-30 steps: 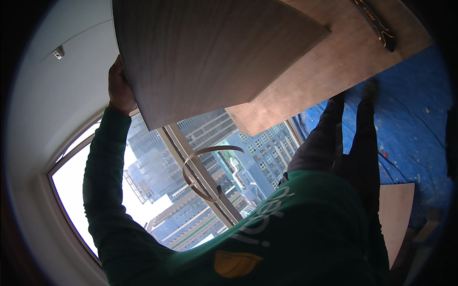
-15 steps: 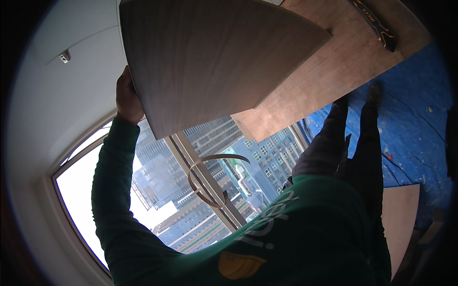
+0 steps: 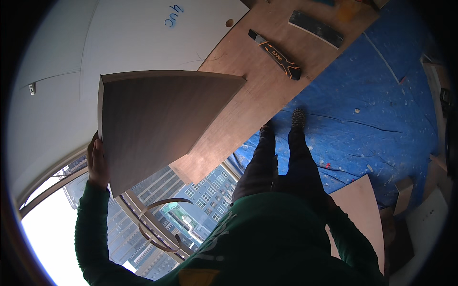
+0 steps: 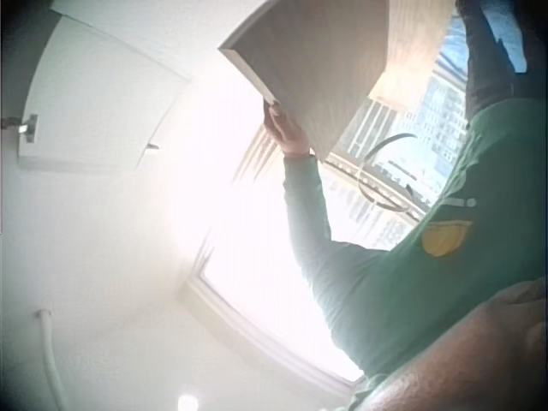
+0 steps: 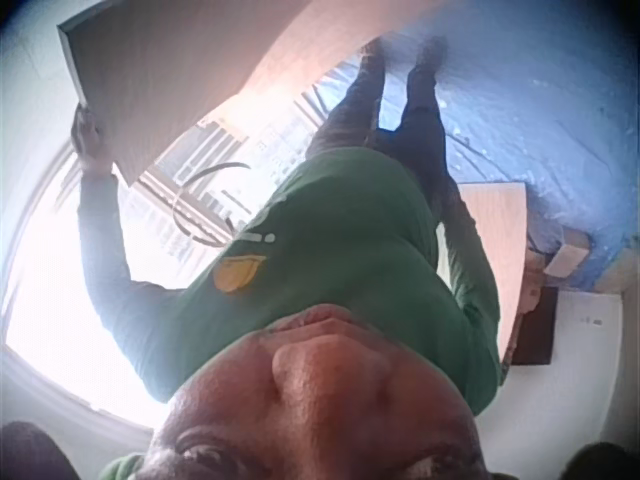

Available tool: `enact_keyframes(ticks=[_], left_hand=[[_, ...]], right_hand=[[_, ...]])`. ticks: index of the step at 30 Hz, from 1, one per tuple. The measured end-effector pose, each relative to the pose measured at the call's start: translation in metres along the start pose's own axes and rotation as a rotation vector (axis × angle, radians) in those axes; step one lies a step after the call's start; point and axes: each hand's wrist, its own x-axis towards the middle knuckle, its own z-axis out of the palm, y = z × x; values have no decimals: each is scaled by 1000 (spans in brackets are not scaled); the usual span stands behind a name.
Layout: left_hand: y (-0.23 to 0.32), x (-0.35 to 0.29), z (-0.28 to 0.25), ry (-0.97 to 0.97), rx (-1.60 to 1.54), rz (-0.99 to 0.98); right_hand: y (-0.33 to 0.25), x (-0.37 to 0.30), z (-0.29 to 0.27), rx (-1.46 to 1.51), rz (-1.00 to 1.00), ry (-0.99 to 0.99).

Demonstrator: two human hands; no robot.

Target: The person assembles a wooden cabinet by aligning and joining panels. They use a utility knife to trim edges and a hammer to tap pieces into place, then fit a curved door panel onto the frame. The work occurs on a protected floor surface in a room with a large window.

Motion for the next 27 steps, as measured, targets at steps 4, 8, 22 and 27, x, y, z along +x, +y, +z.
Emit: enact_keyframes(ticks=[4, 8, 22, 27], left_hand=[[16, -10, 10, -30, 60, 130], [33, -14, 17, -36, 70, 135], [55, -15, 27, 37, 178, 147], [54, -14, 29, 43, 183, 123]], right_hand=[[-125, -23, -64, -166, -585, 179], [-295, -29, -126, 168, -745, 393], [-637, 55, -271, -1200, -732, 1296], [-643, 41, -256, -1148, -539, 1247]])
